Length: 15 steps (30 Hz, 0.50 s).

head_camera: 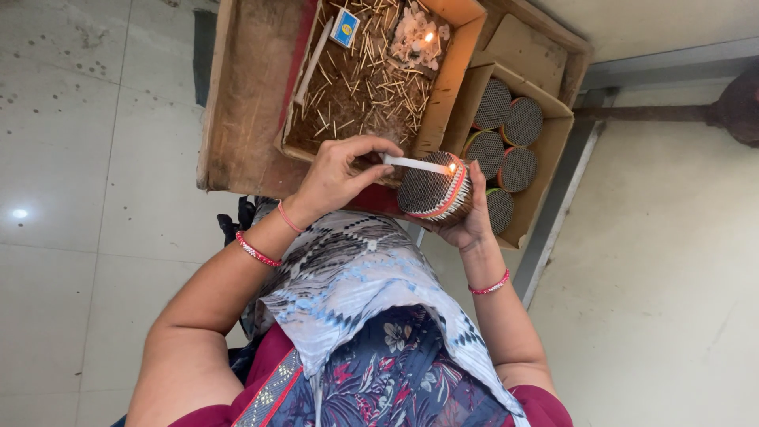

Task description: The person strikes a match to light a candle, then uses the candle flame to ignite the fuses of several round firework cakes. They hold each firework in one hand and the candle in the other, lighting the fuses one by one.

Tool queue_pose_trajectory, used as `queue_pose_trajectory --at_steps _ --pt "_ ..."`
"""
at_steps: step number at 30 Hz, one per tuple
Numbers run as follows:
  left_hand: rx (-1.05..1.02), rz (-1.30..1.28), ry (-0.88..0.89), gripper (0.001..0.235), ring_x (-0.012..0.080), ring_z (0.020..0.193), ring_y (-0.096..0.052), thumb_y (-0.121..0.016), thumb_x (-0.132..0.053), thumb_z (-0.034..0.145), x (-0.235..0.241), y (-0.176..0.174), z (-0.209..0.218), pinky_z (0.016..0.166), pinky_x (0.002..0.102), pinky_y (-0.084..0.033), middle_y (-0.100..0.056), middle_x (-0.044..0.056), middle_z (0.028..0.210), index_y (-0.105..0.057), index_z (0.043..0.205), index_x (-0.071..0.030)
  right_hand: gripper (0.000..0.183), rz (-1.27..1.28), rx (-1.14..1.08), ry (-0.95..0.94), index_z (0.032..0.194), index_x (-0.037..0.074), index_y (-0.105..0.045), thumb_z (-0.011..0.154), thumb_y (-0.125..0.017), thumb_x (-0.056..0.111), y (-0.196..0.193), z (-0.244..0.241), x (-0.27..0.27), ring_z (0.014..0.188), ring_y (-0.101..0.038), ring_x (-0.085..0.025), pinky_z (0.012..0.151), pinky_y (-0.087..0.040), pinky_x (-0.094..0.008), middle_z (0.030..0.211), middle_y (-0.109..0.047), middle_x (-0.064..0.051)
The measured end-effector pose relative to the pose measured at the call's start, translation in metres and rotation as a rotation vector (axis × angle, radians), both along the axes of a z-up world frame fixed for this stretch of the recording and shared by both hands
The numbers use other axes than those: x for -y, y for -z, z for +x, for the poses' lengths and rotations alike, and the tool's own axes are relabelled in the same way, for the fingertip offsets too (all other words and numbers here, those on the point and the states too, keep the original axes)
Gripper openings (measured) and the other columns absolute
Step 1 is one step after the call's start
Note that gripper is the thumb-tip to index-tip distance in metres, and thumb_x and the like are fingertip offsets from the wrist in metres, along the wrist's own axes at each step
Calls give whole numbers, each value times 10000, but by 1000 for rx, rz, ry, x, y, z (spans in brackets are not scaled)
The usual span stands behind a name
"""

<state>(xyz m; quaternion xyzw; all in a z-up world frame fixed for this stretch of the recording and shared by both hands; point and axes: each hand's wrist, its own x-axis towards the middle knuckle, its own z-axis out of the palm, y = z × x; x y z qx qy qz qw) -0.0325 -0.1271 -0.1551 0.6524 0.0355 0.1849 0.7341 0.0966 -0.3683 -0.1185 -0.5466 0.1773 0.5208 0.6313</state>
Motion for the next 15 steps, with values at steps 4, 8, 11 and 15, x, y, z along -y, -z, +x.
queue_pose_trajectory --at_steps 4,8,11,15 --pt "0 20 10 243 223 1072 -756 -718 -27 906 -1 2 -1 953 337 -580 -767 122 1133 -719 1148 -4 994 2 1 13 1484 88 -506 814 -520 822 2 0 1 1242 -637 -386 1017 -539 -651 1429 -594 -219" --pt "-29 15 9 230 221 1057 -759 -720 -31 909 -2 8 -2 928 328 -587 -767 120 1127 -718 1137 -5 1003 1 -19 28 1485 85 -514 809 -525 826 4 2 3 1243 -644 -387 1021 -539 -630 1433 -600 -220" --pt "-32 17 -3 228 220 1060 -760 -720 -29 910 -2 14 -2 929 327 -586 -768 120 1132 -718 1137 -3 994 -37 4 33 1471 102 -518 789 -535 825 3 1 2 1231 -647 -386 1011 -544 -641 1416 -604 -210" --pt "-51 32 -10 238 216 1055 -759 -718 -26 904 -3 19 -1 921 324 -582 -768 118 1134 -714 1141 1 989 -62 23 26 1462 112 -529 777 -548 825 0 0 0 1218 -648 -378 997 -544 -653 1403 -611 -198"
